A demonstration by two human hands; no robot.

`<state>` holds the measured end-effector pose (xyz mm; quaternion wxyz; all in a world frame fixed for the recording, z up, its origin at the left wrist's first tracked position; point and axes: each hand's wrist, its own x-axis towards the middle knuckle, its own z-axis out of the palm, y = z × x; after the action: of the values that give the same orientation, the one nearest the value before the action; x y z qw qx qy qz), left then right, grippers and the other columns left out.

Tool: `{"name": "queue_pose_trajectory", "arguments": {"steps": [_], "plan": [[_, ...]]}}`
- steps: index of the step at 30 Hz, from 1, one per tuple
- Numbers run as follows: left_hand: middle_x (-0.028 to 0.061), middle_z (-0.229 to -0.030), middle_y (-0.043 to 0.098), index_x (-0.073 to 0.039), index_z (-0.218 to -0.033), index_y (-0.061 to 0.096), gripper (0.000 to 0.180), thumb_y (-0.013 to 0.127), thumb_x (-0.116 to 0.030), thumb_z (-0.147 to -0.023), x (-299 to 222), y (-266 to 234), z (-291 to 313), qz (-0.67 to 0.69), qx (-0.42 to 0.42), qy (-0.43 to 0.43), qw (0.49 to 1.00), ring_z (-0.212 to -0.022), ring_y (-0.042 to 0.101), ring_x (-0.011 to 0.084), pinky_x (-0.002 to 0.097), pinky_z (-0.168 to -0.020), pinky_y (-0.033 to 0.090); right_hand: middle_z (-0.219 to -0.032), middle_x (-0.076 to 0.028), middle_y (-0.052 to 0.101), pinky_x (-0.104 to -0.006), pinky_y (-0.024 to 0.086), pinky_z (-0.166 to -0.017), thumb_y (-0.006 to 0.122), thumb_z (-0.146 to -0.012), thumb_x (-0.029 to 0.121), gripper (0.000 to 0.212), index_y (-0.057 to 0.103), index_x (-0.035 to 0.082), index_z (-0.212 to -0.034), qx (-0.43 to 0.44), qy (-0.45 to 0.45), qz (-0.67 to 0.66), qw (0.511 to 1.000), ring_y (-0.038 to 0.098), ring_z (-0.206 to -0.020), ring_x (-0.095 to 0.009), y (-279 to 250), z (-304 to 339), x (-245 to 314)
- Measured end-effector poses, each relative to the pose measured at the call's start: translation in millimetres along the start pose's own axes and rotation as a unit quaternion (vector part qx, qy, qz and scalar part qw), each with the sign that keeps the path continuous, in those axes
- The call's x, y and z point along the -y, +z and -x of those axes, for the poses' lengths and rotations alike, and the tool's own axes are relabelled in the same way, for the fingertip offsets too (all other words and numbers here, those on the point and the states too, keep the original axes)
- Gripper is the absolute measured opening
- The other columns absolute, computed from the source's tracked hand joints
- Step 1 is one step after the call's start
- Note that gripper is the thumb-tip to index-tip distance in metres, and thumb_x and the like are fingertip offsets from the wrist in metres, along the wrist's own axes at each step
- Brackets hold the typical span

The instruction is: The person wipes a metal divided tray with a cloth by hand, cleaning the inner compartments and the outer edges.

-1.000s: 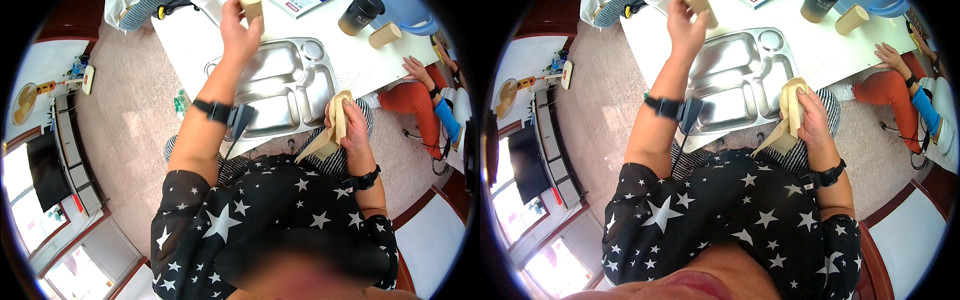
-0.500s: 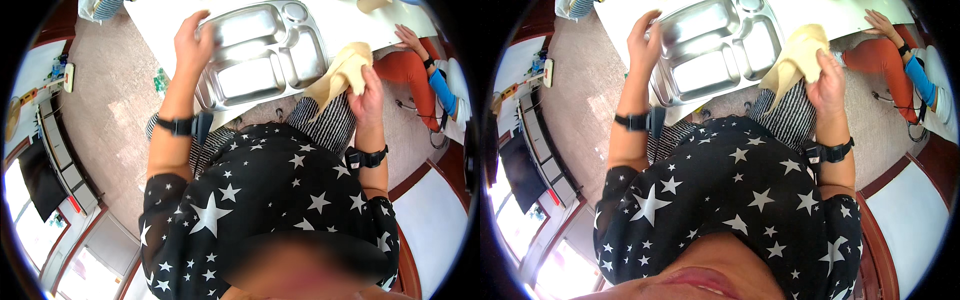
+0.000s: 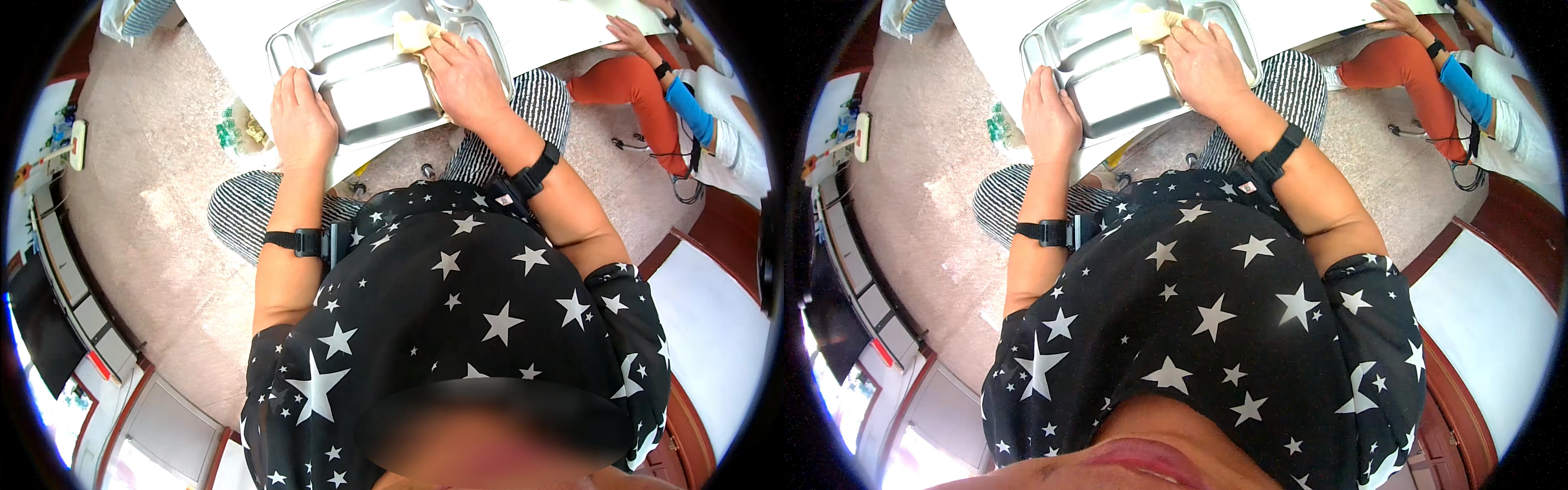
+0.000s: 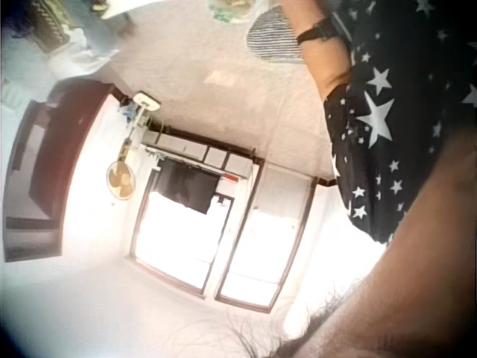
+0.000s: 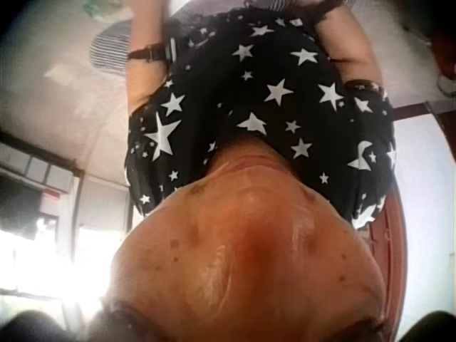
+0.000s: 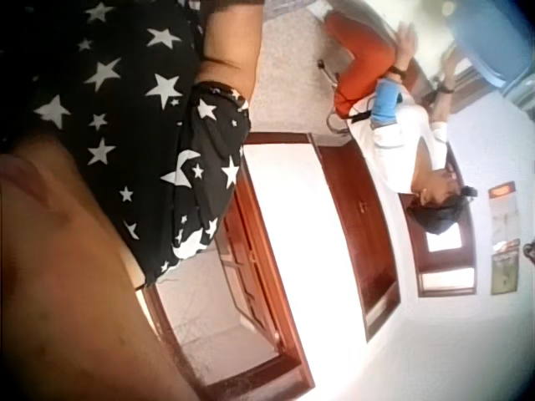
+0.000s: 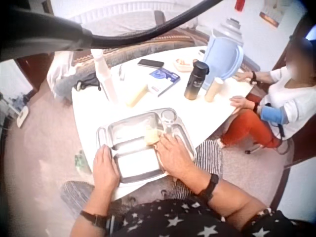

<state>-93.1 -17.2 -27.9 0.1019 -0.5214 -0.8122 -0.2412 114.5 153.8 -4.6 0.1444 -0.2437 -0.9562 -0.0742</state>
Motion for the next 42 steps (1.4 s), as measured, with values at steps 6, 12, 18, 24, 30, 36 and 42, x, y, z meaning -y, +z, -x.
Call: {"name": "queue_pose_trajectory", "arguments": {"steps": [6, 12, 18, 24, 30, 36, 42], "plan": [[0.0220, -0.141, 0.056, 0.003, -0.132, 0.057, 0.042, 0.058, -0.011, -0.092, 1.0, 3.1, -0.3, -0.025, -0.002, -0.001, 1.000, -0.132, 0.050, 0.0396, 0.0476, -0.112, 0.039, -0.119, -0.010, 0.070, -0.0489, 0.040, -0.111, 0.060, -0.090, 0.014, 0.028, 0.070, 0.005, -0.115, 0.039, -0.015, -0.066, 0.997, 0.059, -0.124, -0.027, -4.9, -18.8, -11.3], [0.0191, -0.142, 0.056, 0.003, -0.132, 0.059, 0.042, 0.056, -0.012, -0.092, -2.1, 5.7, -0.7, -0.026, 0.004, -0.010, 1.000, -0.134, 0.050, 0.0372, 0.0467, -0.112, 0.039, -0.105, -0.008, 0.070, -0.0431, 0.044, -0.102, 0.062, -0.084, 0.012, 0.025, 0.072, 0.005, -0.106, -0.071, -0.096, -0.031, 0.992, 0.061, -0.114, -0.024, -20.1, 11.9, -6.6], [0.0182, -0.142, 0.057, 0.002, -0.133, 0.059, 0.043, 0.055, -0.013, -0.093, -2.2, 4.8, -2.5, -0.019, 0.006, -0.017, 1.000, -0.135, 0.050, 0.0361, 0.0470, -0.112, 0.039, -0.108, -0.006, 0.071, -0.0363, 0.051, -0.084, 0.067, -0.079, 0.011, 0.024, 0.072, 0.003, -0.102, -0.080, -0.066, -0.104, 0.989, 0.064, -0.107, -0.023, -27.0, 70.9, 13.0], [0.0191, -0.140, 0.058, 0.001, -0.131, 0.061, 0.042, 0.058, -0.016, -0.094, 1.9, 4.6, -0.3, -0.022, -0.012, 0.005, 1.000, -0.133, 0.052, 0.0370, 0.0466, -0.111, 0.040, -0.092, -0.010, 0.072, -0.0390, 0.055, -0.082, 0.071, -0.083, 0.008, 0.011, 0.072, 0.008, -0.094, -0.150, 0.079, -0.078, 0.982, 0.066, -0.092, -0.028, -47.5, 87.8, -30.2], [0.0191, -0.139, 0.059, 0.001, -0.129, 0.063, 0.040, 0.059, -0.017, -0.094, 3.5, 8.4, -2.8, -0.013, -0.023, 0.014, 1.000, -0.131, 0.052, 0.0375, 0.0470, -0.110, 0.041, -0.083, -0.006, 0.064, -0.0379, 0.051, -0.069, 0.073, -0.076, 0.013, 0.010, 0.065, 0.010, -0.082, -0.057, 0.040, -0.021, 0.997, 0.061, -0.085, -0.026, -38.4, 85.5, -14.4], [0.0189, -0.139, 0.060, 0.001, -0.128, 0.064, 0.039, 0.059, -0.017, -0.094, 5.9, 10.7, -2.2, -0.018, -0.026, 0.019, 0.999, -0.133, 0.052, 0.0372, 0.0477, -0.110, 0.041, -0.083, -0.007, 0.062, -0.0376, 0.051, -0.069, 0.070, -0.076, 0.012, 0.008, 0.063, 0.009, -0.079, -0.066, -0.006, -0.050, 0.997, 0.060, -0.084, -0.026, -35.2, 79.3, 2.8], [0.0183, -0.141, 0.059, 0.000, -0.130, 0.062, 0.040, 0.058, -0.018, -0.094, 6.7, 11.7, -0.9, -0.028, -0.013, 0.015, 0.999, -0.135, 0.050, 0.0367, 0.0475, -0.112, 0.039, -0.086, -0.006, 0.063, -0.0350, 0.053, -0.070, 0.065, -0.080, 0.016, 0.008, 0.064, 0.009, -0.083, -0.061, -0.084, -0.108, 0.989, 0.061, -0.085, -0.024, -29.5, 63.8, 41.2]]}}
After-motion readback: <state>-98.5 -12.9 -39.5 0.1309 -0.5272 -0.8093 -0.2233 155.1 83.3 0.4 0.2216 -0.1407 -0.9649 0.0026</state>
